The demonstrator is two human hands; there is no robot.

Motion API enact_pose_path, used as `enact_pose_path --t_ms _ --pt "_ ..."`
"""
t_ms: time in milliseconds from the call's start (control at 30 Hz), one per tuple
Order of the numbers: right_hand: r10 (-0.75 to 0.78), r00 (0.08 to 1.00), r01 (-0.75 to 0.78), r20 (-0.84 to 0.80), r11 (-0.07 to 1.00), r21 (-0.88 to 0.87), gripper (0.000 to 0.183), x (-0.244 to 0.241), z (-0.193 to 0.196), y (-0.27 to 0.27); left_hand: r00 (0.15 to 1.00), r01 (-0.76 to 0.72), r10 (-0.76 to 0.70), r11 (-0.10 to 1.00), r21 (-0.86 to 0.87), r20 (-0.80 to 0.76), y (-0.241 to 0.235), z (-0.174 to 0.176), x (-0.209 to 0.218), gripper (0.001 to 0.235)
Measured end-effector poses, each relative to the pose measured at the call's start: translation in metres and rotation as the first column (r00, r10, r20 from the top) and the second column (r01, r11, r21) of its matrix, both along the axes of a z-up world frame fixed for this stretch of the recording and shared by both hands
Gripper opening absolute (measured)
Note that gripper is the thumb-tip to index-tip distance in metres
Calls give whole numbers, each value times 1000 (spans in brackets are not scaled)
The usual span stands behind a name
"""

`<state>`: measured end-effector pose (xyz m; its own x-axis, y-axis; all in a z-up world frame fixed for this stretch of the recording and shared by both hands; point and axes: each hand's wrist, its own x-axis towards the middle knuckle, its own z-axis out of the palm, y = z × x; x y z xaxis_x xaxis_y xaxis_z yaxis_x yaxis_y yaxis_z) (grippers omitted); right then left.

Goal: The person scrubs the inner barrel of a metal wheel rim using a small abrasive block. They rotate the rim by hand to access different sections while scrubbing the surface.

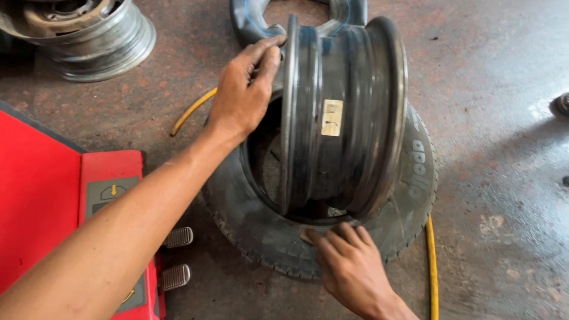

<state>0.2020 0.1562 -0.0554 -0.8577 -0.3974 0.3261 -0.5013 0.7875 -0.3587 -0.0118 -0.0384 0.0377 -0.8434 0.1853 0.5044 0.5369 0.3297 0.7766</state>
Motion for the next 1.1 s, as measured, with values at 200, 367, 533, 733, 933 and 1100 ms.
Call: enact_pose_path --t_ms 200,367,533,733,933,1100 --pt "-200 966 258 163 786 -562 26 -13 48 41 987 -160 159 987 -28 -20 20 -9 9 48" --pt "1 971 204 239 516 -832 37 -31 77 50 938 -334 343 933 -132 52 33 -32 71 50" --pt "77 973 148 218 515 -844 38 -72 83 34 903 -218 291 944 -248 317 37 -31 118 49" --pt "-104 922 -35 -372 936 -350 25 -87 92 24 844 -376 457 878 -297 283 65 -12 103 46" --pt "-122 874 -14 -471 961 -275 17 -151 126 58 859 -360 425 897 -255 284 99 19 24 50" --pt "-184 959 83 -215 910 -407 19 -146 135 51 892 -330 400 895 -300 213 87 30 49 41"
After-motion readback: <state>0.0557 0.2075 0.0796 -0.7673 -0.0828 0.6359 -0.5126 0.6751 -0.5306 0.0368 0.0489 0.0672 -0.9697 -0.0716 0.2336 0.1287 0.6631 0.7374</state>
